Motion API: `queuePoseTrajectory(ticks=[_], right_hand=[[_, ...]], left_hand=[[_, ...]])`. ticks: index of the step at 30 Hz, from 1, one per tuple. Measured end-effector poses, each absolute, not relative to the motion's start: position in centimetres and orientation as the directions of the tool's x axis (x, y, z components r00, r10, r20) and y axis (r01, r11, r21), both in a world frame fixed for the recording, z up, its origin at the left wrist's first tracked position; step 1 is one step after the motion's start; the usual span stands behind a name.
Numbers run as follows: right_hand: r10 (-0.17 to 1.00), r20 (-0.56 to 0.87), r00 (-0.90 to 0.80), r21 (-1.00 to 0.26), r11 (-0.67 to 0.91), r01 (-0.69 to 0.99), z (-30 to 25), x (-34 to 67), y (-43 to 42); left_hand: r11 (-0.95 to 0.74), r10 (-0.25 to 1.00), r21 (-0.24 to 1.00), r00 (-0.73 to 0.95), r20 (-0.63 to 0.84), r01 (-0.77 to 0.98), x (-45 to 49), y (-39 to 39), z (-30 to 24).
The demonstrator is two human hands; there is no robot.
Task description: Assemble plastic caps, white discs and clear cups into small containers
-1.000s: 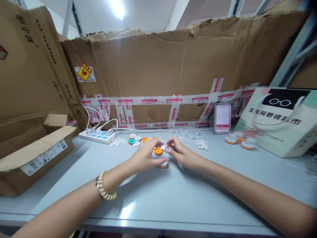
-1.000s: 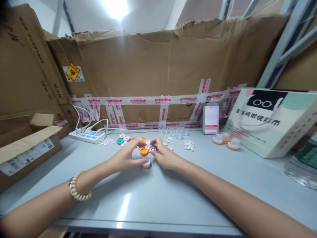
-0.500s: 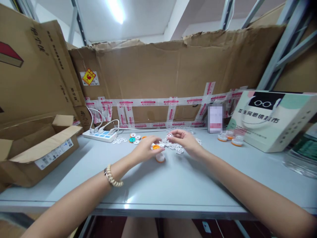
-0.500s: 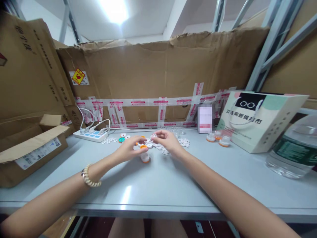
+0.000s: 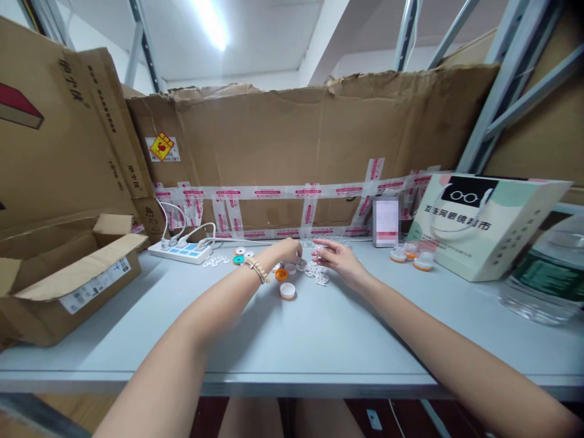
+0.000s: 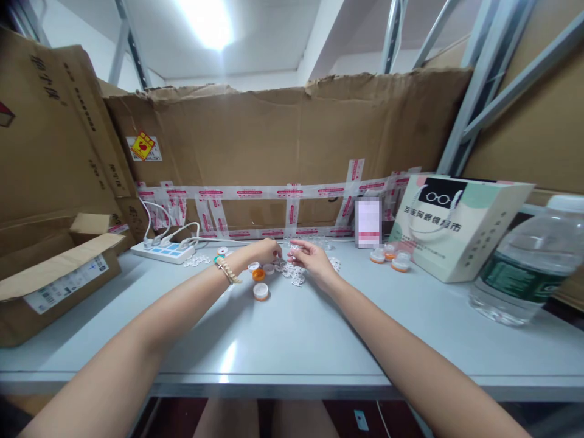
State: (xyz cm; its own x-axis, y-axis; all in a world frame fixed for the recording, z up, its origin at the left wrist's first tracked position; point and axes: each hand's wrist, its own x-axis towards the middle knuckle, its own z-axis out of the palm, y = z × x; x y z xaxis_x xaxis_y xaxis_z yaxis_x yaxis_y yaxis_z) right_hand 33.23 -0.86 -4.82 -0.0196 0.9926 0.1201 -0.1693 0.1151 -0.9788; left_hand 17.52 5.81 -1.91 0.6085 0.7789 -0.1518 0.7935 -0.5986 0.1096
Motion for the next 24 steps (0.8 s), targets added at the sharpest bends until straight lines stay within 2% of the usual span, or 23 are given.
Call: queuePoseTrajectory(ticks=[4, 11, 18, 24], right_hand=[[0.991, 0.122, -0.045, -0.981, 0.114, -0.159, -4.8, 33.1, -1.0], [0.987, 0.114, -0.117, -0.983, 0.094, -0.158, -4.5, 32.0, -1.6], [0.98, 0.112, -0.166, -0.982, 0.083, -0.17, -3.7, 31.2, -2.7], [0.976, 0.069, -0.208, -0.987, 0.037, -0.155, -4.0, 31.7, -3.1]], left_hand=[[-0.582, 0.776, 0.12, 0.594, -0.213, 0.804, 17.3, 6.4, -2.4], [-0.518, 0.823, 0.144, 0.537, -0.186, 0.843, 17.5, 6.5, -3.3], [-0.498, 0.851, 0.214, 0.521, -0.064, 0.84, 18.4, 6.5, -4.1], [-0.534, 0.841, 0.36, 0.522, 0.141, 0.765, 16.7, 6.6, -3.5]])
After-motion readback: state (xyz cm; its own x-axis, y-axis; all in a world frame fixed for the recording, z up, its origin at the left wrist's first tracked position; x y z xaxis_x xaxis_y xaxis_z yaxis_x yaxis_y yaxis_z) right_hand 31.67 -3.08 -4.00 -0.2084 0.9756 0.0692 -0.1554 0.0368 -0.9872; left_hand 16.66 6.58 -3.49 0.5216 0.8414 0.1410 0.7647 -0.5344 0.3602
